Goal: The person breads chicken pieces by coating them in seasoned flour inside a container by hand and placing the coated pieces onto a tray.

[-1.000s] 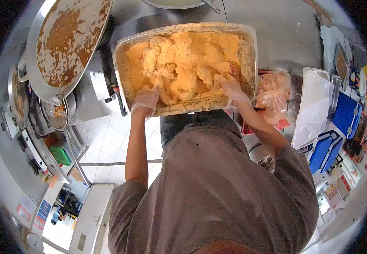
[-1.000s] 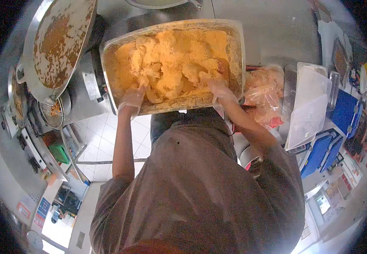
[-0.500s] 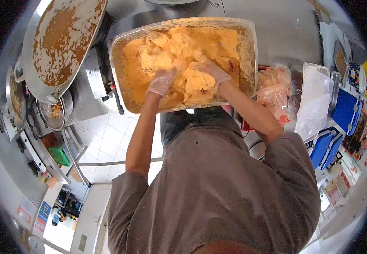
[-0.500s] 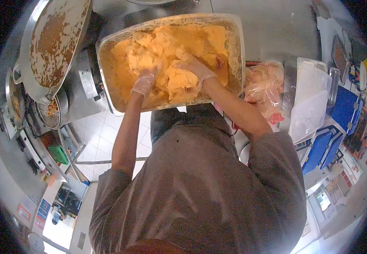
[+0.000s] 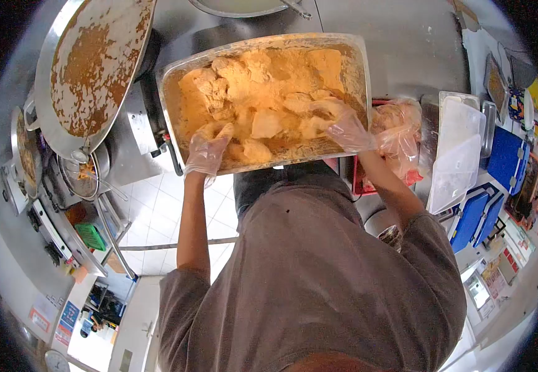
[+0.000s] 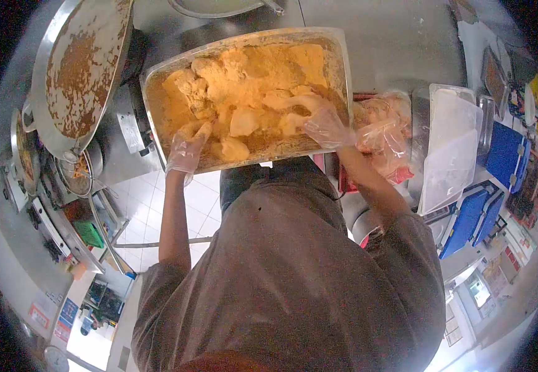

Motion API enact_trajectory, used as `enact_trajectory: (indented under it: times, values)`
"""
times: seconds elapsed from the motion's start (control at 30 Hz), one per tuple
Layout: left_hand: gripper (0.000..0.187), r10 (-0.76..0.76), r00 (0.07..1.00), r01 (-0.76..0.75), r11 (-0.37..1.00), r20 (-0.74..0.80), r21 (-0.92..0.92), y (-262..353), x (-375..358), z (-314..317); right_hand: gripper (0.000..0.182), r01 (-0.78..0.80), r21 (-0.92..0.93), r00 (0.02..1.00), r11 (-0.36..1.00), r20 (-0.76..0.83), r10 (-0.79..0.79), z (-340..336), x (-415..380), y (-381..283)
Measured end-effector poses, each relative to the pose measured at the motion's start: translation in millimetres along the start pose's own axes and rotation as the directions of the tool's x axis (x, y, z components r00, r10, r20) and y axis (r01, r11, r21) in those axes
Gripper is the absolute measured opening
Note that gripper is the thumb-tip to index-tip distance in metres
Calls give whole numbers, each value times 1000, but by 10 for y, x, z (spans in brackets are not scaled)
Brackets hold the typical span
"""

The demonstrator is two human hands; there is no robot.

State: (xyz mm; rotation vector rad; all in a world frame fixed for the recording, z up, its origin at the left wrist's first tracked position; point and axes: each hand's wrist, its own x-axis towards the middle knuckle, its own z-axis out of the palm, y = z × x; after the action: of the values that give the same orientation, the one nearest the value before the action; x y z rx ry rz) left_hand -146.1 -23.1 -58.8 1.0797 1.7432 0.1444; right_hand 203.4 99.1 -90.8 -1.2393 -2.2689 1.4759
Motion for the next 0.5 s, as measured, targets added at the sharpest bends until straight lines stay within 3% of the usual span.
enact_trajectory:
  times: [0.03, 0.1, 0.13, 0.2, 0.23, 0.27, 0.3, 0.37, 0.43, 0.5]
  values:
    - [57, -188, 982, 187, 970, 8, -155, 145, -62, -46, 62, -219, 133, 972, 967, -61, 228, 98, -40, 53]
    - [59, -110, 994, 112, 962, -22, 248, -303, 207, 182, 63, -566, 408, 758, 716, -82, 647, 396, -85, 215]
    - [60, -69, 997, 73, 896, -25, 438, -465, 304, 261, 62, -550, 511, 741, 661, -68, 668, 445, -28, 161]
    - [59, -139, 989, 110, 928, 56, 357, -187, 251, 227, 58, -496, 693, 708, 524, -27, 706, 555, 121, 52]
    - [59, -169, 981, 129, 939, 100, 317, -88, 240, 217, 63, -584, 674, 665, 453, 77, 743, 585, 211, 131]
    - [61, -254, 959, 236, 962, 124, 141, -264, 386, 351, 67, -666, 643, 609, 377, 179, 772, 629, 333, 278]
    - [58, -85, 991, 63, 977, 101, 203, -407, 441, 441, 72, -741, 601, 545, 300, 276, 792, 662, 409, 344]
    - [54, 256, 963, -271, 903, 90, 332, -633, 518, 573, 75, -601, 701, 661, 385, 164, 732, 803, 411, -13]
    - [48, 326, 944, -329, 925, 46, 191, -759, 652, 770, 72, -520, 747, 733, 414, 142, 665, 751, 402, -417]
    - [50, 272, 960, -276, 959, 66, 65, -586, 839, 807, 64, -530, 765, 745, 365, 215, 631, 613, 442, -615]
